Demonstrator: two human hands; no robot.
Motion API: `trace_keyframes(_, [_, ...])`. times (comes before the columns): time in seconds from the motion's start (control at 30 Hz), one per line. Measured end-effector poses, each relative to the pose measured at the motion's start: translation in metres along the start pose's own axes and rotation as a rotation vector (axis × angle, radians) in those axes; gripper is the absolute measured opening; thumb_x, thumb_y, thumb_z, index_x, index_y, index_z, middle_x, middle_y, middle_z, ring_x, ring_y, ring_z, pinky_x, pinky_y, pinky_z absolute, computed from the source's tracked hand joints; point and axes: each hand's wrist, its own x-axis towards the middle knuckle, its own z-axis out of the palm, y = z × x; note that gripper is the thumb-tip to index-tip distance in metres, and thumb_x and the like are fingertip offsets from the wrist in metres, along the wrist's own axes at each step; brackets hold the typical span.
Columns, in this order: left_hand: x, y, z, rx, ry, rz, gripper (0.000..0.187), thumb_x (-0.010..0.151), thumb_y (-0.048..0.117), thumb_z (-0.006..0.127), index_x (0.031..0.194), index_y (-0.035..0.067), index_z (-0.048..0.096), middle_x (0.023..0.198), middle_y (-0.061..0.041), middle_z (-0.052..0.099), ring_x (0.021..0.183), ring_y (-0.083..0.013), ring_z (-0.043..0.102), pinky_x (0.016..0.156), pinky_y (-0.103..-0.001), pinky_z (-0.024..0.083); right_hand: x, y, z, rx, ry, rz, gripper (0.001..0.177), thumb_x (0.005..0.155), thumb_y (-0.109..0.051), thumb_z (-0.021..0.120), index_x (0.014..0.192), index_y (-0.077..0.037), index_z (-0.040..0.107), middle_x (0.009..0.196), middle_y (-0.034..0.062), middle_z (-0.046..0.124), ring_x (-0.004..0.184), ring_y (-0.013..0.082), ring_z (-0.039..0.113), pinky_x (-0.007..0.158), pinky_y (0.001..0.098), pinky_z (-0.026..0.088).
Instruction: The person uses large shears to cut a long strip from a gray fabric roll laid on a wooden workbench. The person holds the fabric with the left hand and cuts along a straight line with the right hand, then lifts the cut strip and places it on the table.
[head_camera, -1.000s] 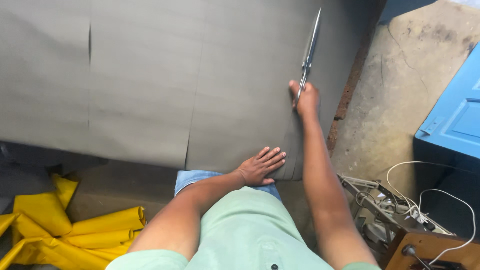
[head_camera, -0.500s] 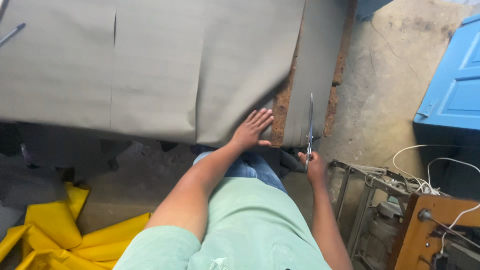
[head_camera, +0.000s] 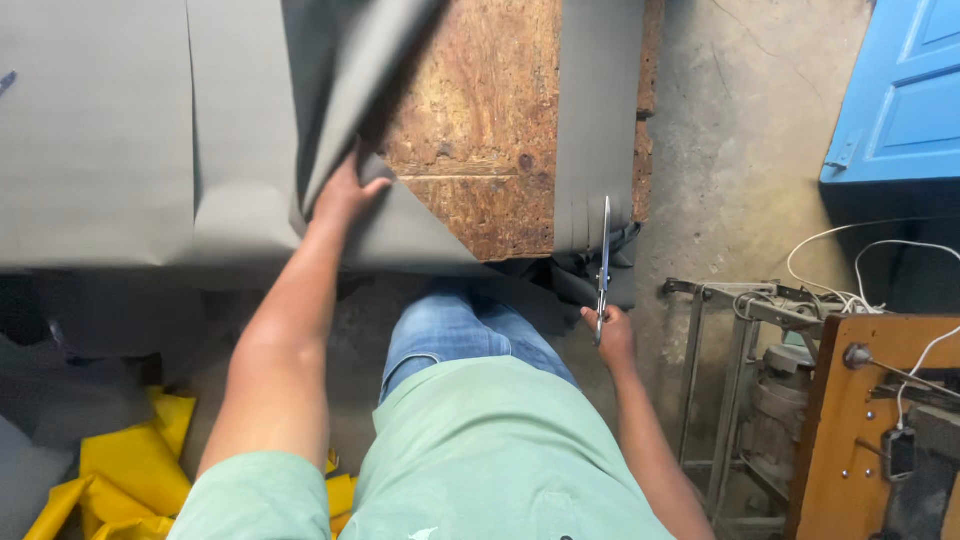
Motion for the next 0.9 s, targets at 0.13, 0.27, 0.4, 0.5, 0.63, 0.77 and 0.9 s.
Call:
trace_keyframes(0.13, [0.022,-0.062,-0.058,0.094,0.039,-0.216,0.084,0.094,0.054,0.077,0.161,0.016,0.042,0.150,-0.023,0.054,0.139,-0.0390,0.051,0.117,-0.051,0.041,-0.001,-0.007,0.010,-0.016,-0.053,-0.026,0.038,0.087,-0.040,0.084,0.082,-0.008,0.064,0.064,0.0094,0.057,0.061,0.0230,0.059,0.065,0.0363,0.046])
trace_keyframes(0.27, [0.041,-0.136,-0.100,0.140,0.002,-0.212,0.082,0.092,0.059,0.076,0.157,0.016,0.051,0.149,-0.020,0.057,0.138,-0.0374,0.051,0.115,-0.051,0.040,-0.018,-0.039,0.014,-0.048,-0.054,-0.005,0.033,0.090,-0.043,0.083,0.086,-0.015,0.068,0.066,0.0020,0.058,0.062,0.0177,0.057,0.064,0.0333,0.044])
trace_keyframes(0.4, [0.050,-0.161,-0.121,-0.064,0.027,-0.155,0.063,0.104,0.057,0.072,0.147,0.013,0.062,0.140,-0.021,0.061,0.133,-0.0399,0.054,0.110,-0.052,0.043,0.008,-0.029,0.035,-0.058,-0.055,-0.085,0.040,0.084,-0.047,0.088,0.087,-0.012,0.070,0.069,0.0084,0.064,0.072,0.0231,0.062,0.069,0.0349,0.047])
trace_keyframes(0.5, [0.049,-0.164,-0.139,-0.160,0.106,-0.147,0.053,0.108,0.054,0.065,0.139,0.010,0.068,0.132,-0.015,0.068,0.125,-0.0282,0.061,0.102,-0.043,0.046,0.001,-0.043,0.039,-0.172,-0.046,-0.207,0.038,0.085,-0.049,0.084,0.083,-0.014,0.068,0.070,0.0059,0.064,0.071,0.0209,0.061,0.068,0.0367,0.046])
trace_keyframes(0.63, [0.068,-0.215,-0.154,-0.704,0.296,-0.346,0.066,0.098,0.067,0.053,0.119,0.009,0.075,0.120,-0.007,0.078,0.113,-0.0139,0.078,0.090,-0.027,0.058,-0.028,-0.081,0.037,-0.356,-0.061,-0.159,0.034,0.086,-0.051,0.075,0.088,-0.017,0.069,0.079,0.0028,0.070,0.077,0.0213,0.065,0.067,0.0388,0.043])
trace_keyframes(0.77, [0.090,-0.204,-0.192,-0.985,0.511,-0.635,0.067,0.083,0.062,0.046,0.116,0.011,0.074,0.109,-0.009,0.087,0.087,-0.0181,0.089,0.066,-0.026,0.066,-0.024,-0.090,0.040,-0.364,-0.063,-0.205,0.034,0.087,-0.047,0.077,0.082,-0.016,0.065,0.078,0.0026,0.069,0.075,0.0219,0.063,0.067,0.0380,0.042])
trace_keyframes(0.9, [0.108,-0.178,-0.183,-1.132,0.768,-0.833,0.067,0.074,0.058,0.045,0.102,0.004,0.074,0.095,-0.013,0.085,0.074,-0.0246,0.079,0.064,-0.034,0.056,-0.022,-0.096,0.043,-0.406,-0.045,-0.167,0.035,0.088,-0.050,0.076,0.086,-0.016,0.067,0.083,0.0062,0.072,0.082,0.0286,0.068,0.070,0.0424,0.044])
